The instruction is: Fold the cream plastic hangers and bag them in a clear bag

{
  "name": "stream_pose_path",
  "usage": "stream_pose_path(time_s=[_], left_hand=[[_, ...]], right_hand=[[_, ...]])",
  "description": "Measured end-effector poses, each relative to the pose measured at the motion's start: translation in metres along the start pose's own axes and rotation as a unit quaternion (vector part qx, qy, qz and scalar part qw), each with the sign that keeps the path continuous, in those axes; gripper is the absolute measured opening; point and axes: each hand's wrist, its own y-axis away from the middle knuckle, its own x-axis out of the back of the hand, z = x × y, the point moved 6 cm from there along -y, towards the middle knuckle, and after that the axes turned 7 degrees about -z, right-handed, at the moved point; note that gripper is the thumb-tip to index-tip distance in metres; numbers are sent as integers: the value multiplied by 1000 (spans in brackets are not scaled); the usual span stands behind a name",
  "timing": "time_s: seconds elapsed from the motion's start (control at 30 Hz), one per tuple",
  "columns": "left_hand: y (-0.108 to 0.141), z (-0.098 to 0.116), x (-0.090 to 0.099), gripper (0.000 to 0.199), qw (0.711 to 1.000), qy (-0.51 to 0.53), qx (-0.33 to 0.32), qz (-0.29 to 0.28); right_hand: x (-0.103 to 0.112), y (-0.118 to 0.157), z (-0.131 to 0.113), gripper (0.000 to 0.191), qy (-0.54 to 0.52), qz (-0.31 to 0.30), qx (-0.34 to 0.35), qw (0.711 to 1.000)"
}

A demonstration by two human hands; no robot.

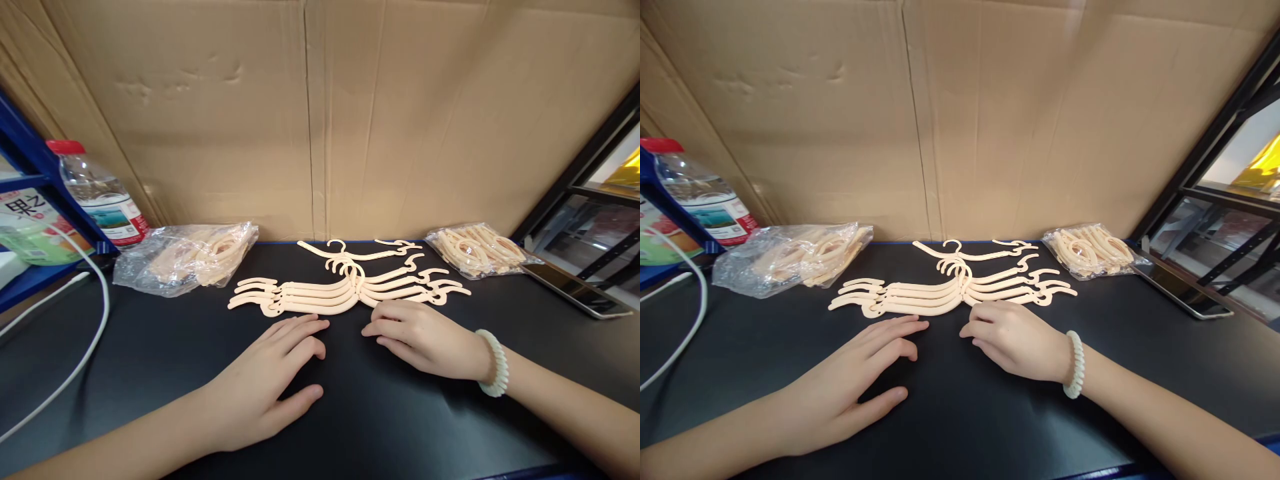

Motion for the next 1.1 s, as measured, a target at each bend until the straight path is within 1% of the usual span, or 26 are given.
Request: stream_pose_path(time_s=[0.1,0.3,0.37,0.43,0.53,0.6,0.67,0.7,0.77,0.83,0.87,0.97,1.1], left_hand=[[0,0,0,20,1000,-6,5,-4],[0,1,2,20,1000,5,7,11],[0,0,1,20,1000,8,5,11],[1,-1,1,20,1000,10,5,21],[1,-1,1,19,1000,12,8,24],[1,0,1,19,1000,10,8,11],[0,0,0,19,1000,10,10,5],[0,0,0,19,1000,12,10,9],[1,-1,-1,18,1000,16,10,25],[2,-1,-1,18,999,19,7,47],[2,-1,-1,18,998,20,6,54],[3,-1,-2,18,998,17,2,56],[2,0,-1,17,998,15,-2,57]], right_hand=[[0,0,0,24,0,0,0,1000],[1,-1,-1,25,-1,4,5,1000],[2,0,-2,25,0,16,8,1000],[9,1,-1,24,3,59,1,998],[27,8,10,22,13,164,-38,986],[38,14,24,20,21,217,-74,973],[48,19,44,19,32,245,-118,962],[52,20,55,19,43,249,-148,956],[59,22,83,18,73,234,-237,940],[63,22,113,21,95,185,-340,917],[65,20,125,23,99,168,-366,910],[71,12,157,23,99,126,-400,902],[68,2,196,11,92,52,-446,889]])
